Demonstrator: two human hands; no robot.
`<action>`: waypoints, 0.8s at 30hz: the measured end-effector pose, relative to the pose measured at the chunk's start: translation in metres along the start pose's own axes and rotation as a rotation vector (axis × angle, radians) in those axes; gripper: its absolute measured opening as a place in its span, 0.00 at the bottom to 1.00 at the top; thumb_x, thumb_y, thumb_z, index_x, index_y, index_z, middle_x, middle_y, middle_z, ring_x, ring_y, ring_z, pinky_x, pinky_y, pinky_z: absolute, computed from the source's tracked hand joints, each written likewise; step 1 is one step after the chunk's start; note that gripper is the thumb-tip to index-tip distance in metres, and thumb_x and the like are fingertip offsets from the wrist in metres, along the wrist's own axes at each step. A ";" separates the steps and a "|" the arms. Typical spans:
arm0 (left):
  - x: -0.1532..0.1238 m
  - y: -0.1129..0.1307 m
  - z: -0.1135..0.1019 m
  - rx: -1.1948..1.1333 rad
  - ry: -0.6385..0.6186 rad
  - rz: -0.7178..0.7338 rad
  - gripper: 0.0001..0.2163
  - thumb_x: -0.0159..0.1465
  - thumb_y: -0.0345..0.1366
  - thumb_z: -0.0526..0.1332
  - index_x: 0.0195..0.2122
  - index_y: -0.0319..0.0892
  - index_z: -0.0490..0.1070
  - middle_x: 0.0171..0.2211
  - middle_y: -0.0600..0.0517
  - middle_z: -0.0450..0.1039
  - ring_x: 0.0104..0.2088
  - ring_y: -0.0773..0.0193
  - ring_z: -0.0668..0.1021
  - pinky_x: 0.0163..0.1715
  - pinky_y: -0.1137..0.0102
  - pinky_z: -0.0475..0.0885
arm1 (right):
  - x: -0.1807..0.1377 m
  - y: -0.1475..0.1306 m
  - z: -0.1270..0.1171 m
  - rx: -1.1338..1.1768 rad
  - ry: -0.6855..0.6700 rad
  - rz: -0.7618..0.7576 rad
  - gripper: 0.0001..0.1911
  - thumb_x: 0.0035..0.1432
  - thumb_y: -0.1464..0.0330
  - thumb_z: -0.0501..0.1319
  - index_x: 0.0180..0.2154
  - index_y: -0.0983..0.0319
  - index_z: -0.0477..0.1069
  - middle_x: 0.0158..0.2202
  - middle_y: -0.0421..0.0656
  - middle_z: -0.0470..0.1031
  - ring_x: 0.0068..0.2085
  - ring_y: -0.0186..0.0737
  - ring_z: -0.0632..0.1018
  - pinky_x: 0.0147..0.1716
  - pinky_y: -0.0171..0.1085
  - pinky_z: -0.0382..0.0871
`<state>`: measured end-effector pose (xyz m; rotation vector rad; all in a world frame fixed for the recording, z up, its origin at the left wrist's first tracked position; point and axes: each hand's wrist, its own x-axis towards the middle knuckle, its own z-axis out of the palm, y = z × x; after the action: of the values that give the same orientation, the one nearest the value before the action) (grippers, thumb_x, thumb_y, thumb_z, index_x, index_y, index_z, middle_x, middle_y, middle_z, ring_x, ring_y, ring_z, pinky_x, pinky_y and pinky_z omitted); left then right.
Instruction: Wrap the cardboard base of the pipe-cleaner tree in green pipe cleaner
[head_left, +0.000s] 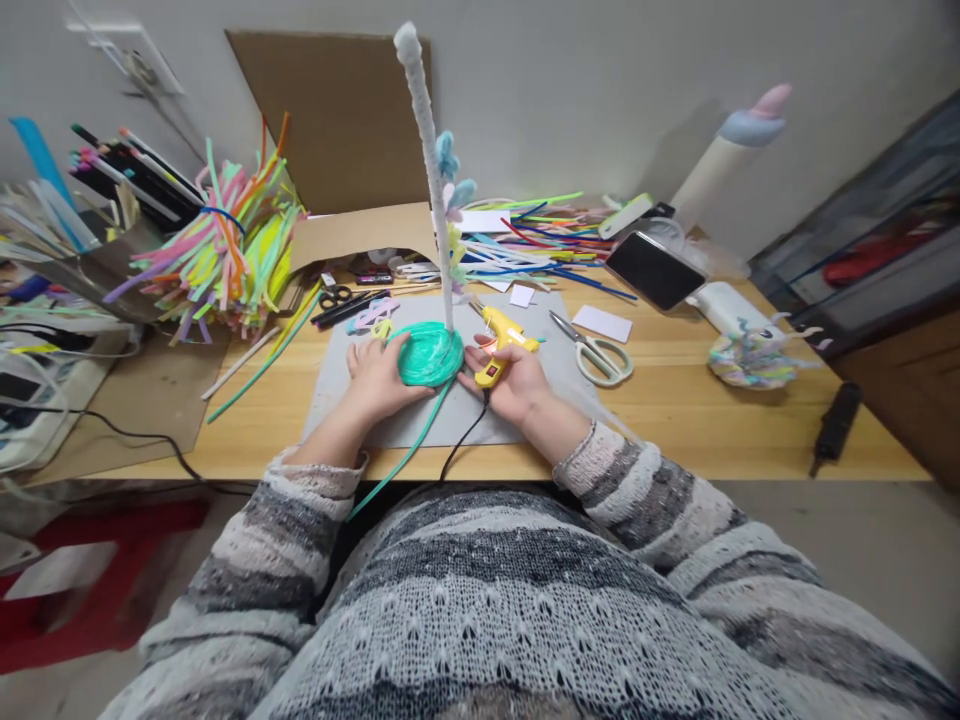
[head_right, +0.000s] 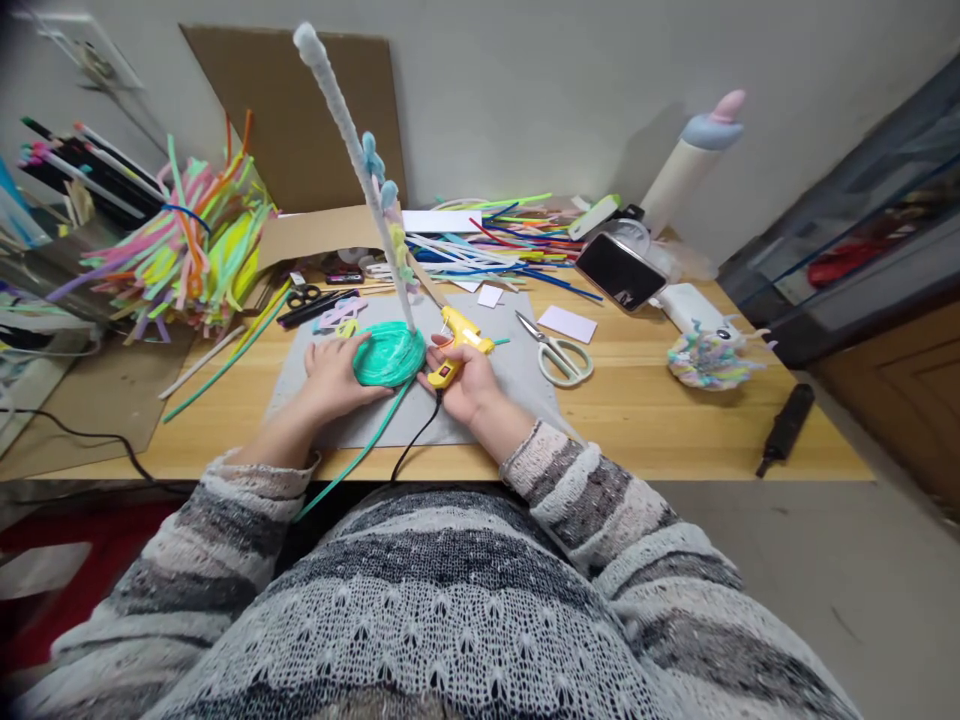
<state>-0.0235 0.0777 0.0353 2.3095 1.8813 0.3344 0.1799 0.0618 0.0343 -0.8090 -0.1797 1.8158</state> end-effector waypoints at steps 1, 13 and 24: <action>-0.003 0.002 -0.001 0.004 0.010 0.001 0.41 0.48 0.54 0.68 0.62 0.45 0.60 0.57 0.37 0.62 0.60 0.38 0.61 0.62 0.41 0.43 | -0.002 0.000 -0.002 0.010 -0.002 0.007 0.16 0.40 0.75 0.54 0.35 0.60 0.68 0.33 0.40 0.75 0.40 0.37 0.77 0.44 0.46 0.74; -0.065 0.032 -0.026 0.046 0.145 0.081 0.29 0.51 0.60 0.65 0.48 0.46 0.71 0.53 0.40 0.65 0.59 0.40 0.63 0.61 0.40 0.43 | -0.067 -0.002 -0.026 0.007 -0.047 0.072 0.16 0.38 0.75 0.55 0.35 0.61 0.68 0.43 0.50 0.78 0.49 0.47 0.78 0.49 0.54 0.71; -0.032 0.014 -0.008 -0.365 0.246 0.501 0.09 0.60 0.27 0.58 0.41 0.41 0.71 0.42 0.47 0.76 0.44 0.58 0.76 0.47 0.61 0.71 | -0.075 -0.006 -0.033 -0.045 0.025 -0.165 0.18 0.33 0.77 0.56 0.31 0.61 0.72 0.35 0.41 0.78 0.38 0.37 0.77 0.37 0.37 0.74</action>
<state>-0.0187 0.0436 0.0437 2.5198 1.1543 0.9671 0.2178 -0.0098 0.0449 -0.8242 -0.2644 1.6509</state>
